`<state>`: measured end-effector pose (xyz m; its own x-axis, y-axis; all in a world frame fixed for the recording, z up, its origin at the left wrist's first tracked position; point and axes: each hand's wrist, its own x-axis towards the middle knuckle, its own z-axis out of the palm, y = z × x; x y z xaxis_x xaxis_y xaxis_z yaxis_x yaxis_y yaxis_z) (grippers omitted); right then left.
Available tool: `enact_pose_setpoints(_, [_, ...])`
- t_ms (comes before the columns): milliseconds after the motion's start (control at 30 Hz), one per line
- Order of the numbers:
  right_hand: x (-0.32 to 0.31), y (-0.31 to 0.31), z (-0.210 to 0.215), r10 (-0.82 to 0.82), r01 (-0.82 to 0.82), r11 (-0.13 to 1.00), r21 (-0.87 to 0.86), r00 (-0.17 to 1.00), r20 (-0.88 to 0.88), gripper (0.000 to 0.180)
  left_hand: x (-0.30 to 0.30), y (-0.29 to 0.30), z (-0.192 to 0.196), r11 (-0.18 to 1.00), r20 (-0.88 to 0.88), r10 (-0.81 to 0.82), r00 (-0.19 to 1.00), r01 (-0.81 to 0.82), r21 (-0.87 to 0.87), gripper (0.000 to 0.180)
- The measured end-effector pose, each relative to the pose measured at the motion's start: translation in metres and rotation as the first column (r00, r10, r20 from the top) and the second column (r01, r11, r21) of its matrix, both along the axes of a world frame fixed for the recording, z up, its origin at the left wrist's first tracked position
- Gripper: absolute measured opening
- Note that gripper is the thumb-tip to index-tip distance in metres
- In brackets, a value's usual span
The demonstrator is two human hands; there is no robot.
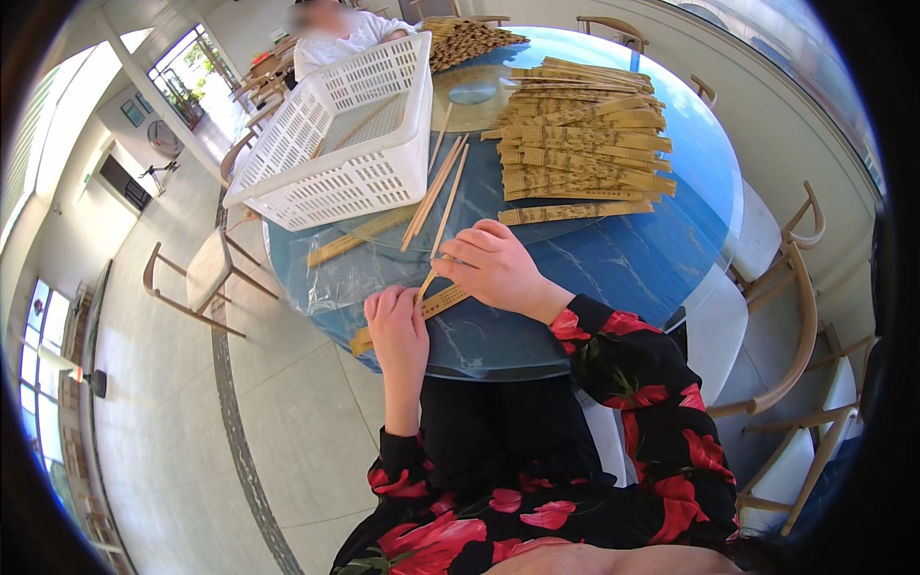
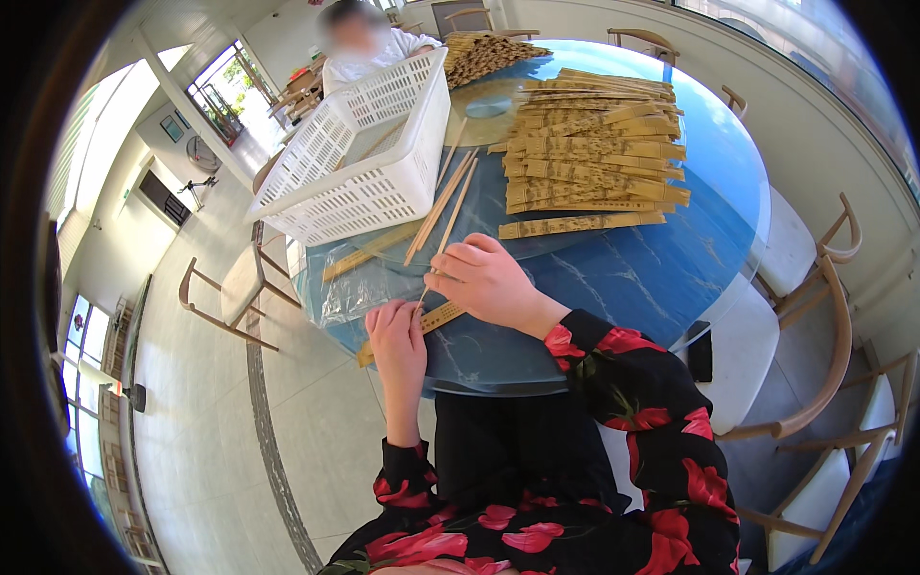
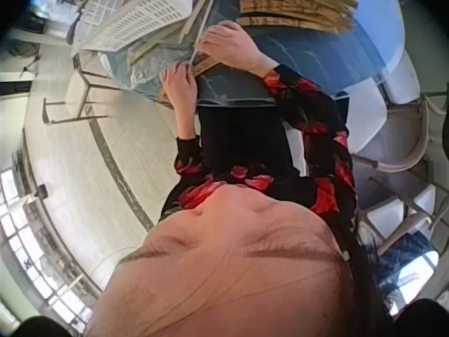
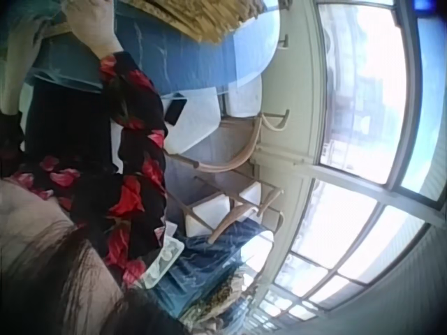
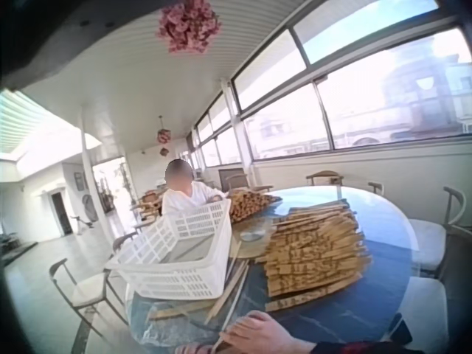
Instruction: The person inserts thin wooden sticks into pre-cut slots on flat bamboo strips at a round table. She repeatedly picks up a strip, aligns a stick, and pushes it into place, then sets the assembled piece aside. Another person is visible across the table also handling similar items.
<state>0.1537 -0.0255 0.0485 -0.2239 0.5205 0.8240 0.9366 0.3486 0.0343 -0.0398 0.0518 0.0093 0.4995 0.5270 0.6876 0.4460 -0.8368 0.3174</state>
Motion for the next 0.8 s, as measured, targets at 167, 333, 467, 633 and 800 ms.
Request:
enact_pose_setpoints(167, [0.016, 0.007, 0.004, -0.091, 0.079, 0.996, -0.049, 0.936, -0.341, 0.042, -0.019, 0.027, -0.039, 0.794, 0.603, -0.135, 0.787, 0.449, -0.409, 0.013])
enact_pose_setpoints(333, [0.022, 0.025, -0.021, -0.176, 0.185, 0.965, -0.186, 0.982, 0.067, 0.054, -0.024, 0.030, -0.030, 0.020, 0.968, 0.230, -0.103, 0.995, 0.101, 0.015])
enact_pose_setpoints(467, [0.029, 0.016, -0.024, -0.192, 0.214, 0.948, -0.234, 0.975, 0.112, 0.049, 0.003, 0.017, -0.029, -0.089, 0.943, 0.323, -0.076, 0.990, 0.110, 0.017])
enact_pose_setpoints(633, [0.022, 0.022, -0.019, -0.181, 0.216, 0.936, -0.279, 0.973, 0.145, 0.029, -0.008, 0.019, -0.034, -0.048, 0.944, 0.324, -0.070, 0.995, 0.091, 0.019])
enact_pose_setpoints(800, [0.027, 0.020, -0.017, -0.071, 0.089, 0.970, -0.226, 0.994, 0.087, 0.020, -0.007, 0.020, -0.036, -0.078, 0.953, 0.296, -0.064, 0.993, 0.091, 0.021])
